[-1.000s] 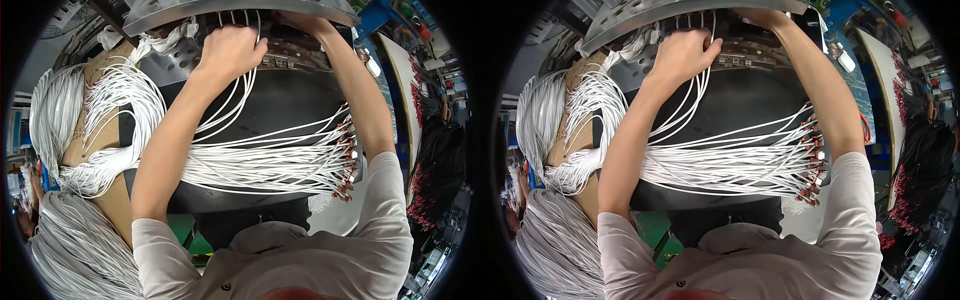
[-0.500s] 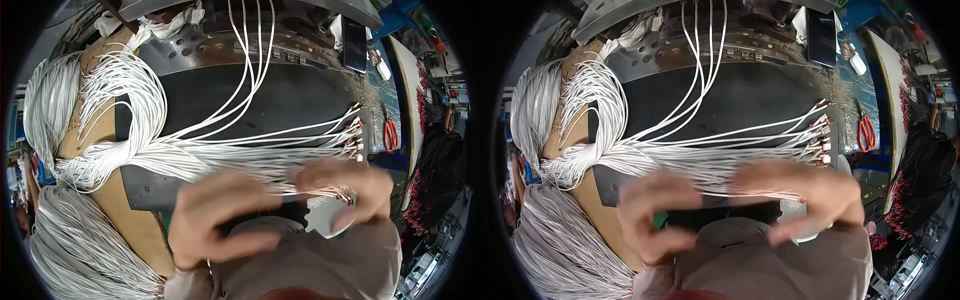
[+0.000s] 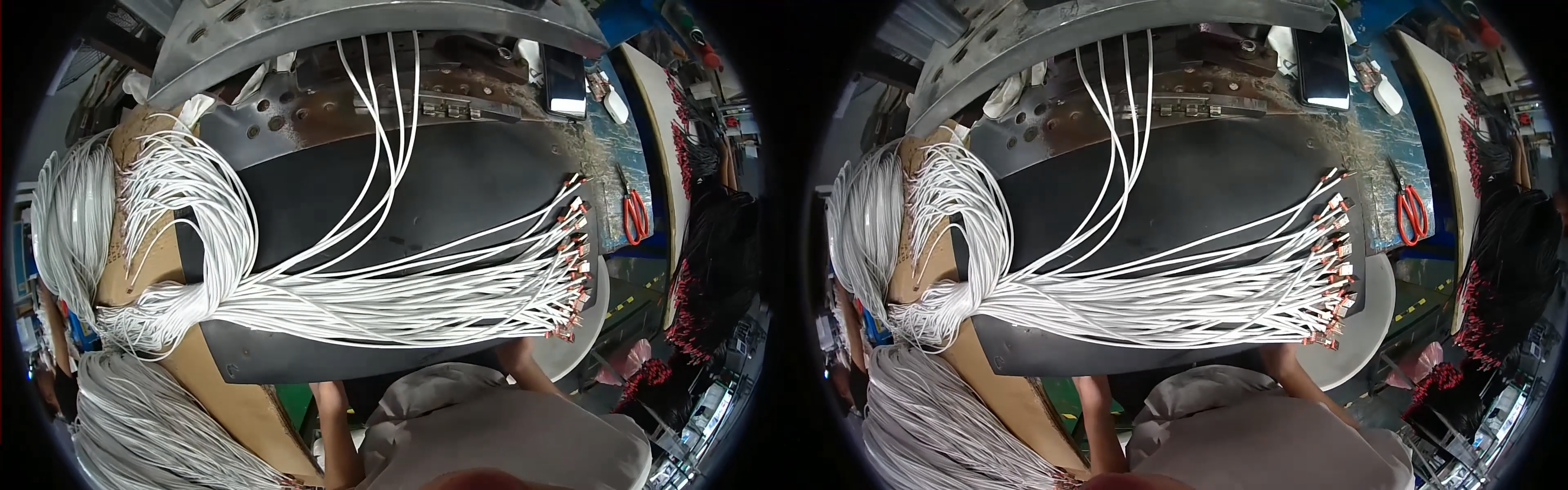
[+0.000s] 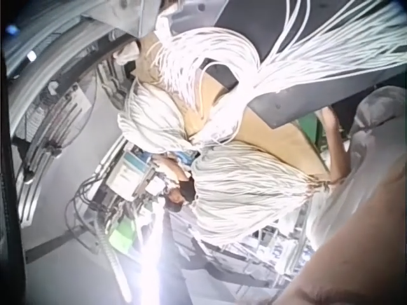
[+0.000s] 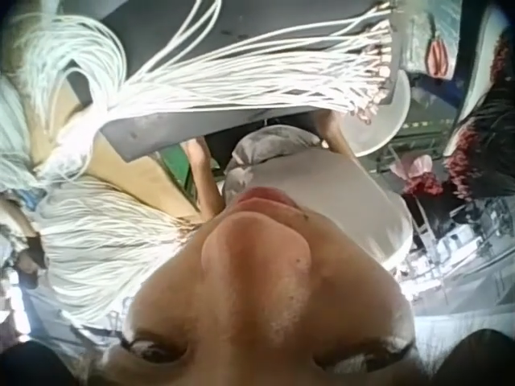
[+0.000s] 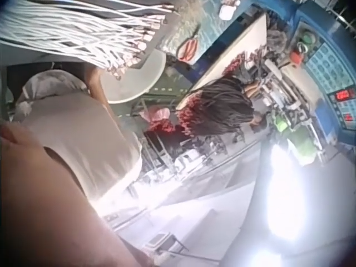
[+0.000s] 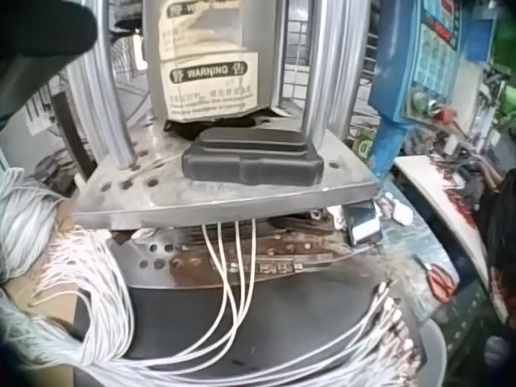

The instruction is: The person fits cable connectors into a metal fixture by hand, inserts the fixture into a press machine, presses the cables, and removes them.

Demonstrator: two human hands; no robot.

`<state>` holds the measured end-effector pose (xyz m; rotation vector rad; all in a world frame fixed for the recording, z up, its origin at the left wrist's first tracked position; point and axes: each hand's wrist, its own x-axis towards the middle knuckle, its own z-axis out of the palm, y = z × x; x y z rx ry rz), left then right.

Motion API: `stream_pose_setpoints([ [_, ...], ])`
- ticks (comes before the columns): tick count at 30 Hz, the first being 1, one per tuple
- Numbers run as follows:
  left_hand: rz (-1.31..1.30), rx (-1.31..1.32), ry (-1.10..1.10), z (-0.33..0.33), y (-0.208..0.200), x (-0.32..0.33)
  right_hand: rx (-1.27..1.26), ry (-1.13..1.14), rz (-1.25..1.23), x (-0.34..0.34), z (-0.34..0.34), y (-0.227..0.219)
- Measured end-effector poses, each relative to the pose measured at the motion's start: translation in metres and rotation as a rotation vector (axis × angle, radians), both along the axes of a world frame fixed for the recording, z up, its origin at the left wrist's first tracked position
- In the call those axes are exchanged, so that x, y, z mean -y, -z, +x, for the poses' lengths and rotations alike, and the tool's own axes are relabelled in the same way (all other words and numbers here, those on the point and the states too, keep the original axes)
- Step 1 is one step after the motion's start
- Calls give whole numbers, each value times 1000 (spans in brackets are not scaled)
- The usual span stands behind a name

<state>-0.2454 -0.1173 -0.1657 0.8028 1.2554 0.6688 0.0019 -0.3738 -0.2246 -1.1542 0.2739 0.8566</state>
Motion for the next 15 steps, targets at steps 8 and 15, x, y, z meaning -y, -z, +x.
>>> stream_pose_setpoints([
  [8,-74,-11,27,-5,-10,-5,-6,-166,16,15,1,16],
  [15,-197,-148,630,-6,-80,-32,243,-972,-259,-40,10,-40],
])
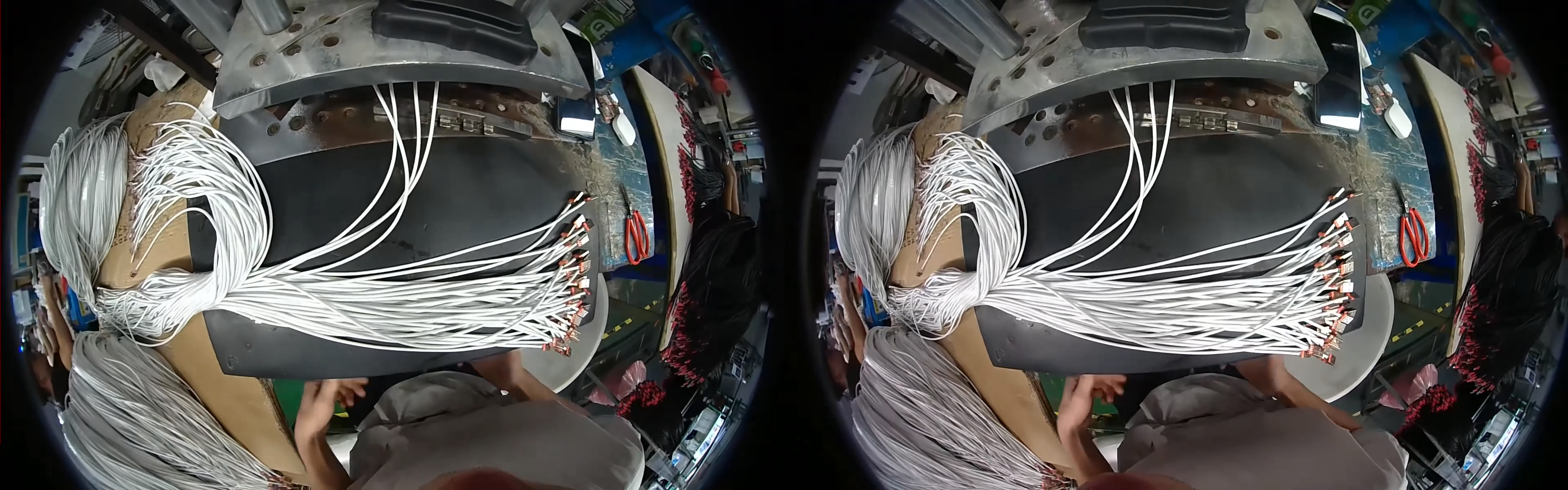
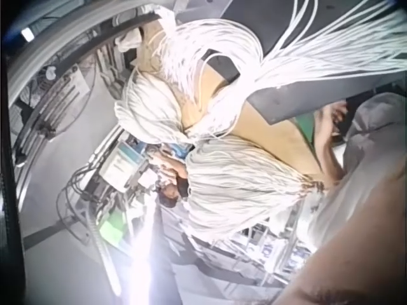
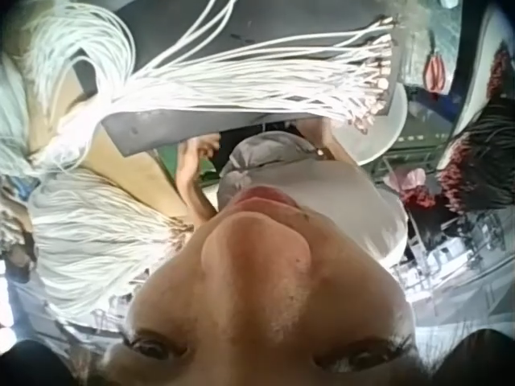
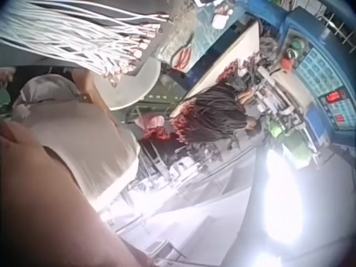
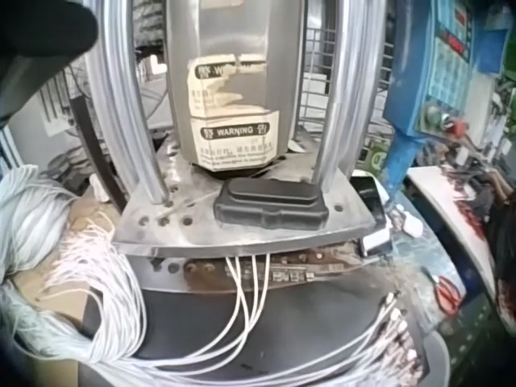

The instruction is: The person fits cable connectors into a metal fixture by hand, inserts the fixture into a press machine, presses the cables, and removes them.

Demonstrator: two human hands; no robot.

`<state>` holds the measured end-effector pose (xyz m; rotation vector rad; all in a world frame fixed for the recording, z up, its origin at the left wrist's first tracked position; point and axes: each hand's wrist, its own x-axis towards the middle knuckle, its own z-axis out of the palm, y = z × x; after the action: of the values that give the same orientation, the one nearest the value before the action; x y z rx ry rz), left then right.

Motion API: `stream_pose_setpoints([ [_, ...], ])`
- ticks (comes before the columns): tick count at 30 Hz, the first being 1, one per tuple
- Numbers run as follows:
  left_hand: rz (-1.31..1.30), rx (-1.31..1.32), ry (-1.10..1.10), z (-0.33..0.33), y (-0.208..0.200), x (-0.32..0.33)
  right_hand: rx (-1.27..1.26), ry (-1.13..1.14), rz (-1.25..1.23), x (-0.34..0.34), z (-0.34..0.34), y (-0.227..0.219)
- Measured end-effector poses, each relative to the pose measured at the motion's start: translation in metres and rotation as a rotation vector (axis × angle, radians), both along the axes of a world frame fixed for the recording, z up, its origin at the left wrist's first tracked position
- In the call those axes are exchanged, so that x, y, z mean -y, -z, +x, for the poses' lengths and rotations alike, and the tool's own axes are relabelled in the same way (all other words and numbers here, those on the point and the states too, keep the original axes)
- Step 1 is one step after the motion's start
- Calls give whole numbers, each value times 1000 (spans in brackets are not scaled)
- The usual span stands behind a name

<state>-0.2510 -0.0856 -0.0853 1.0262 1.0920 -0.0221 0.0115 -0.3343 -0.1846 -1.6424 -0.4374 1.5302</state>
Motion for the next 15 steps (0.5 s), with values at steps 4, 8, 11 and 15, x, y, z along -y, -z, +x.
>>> stream_pose_setpoints([
  [4,929,817,-183,42,-109,-2,-371,-647,502,-66,20,-135],
  [8,1385,1221,-284,68,-181,-9,325,-855,1062,-151,84,-224],
  [11,1497,1422,-378,100,-198,-10,791,-582,1113,-191,112,-241],
  [15,1575,1385,-303,100,-201,-7,806,-463,950,-204,129,-213],
])
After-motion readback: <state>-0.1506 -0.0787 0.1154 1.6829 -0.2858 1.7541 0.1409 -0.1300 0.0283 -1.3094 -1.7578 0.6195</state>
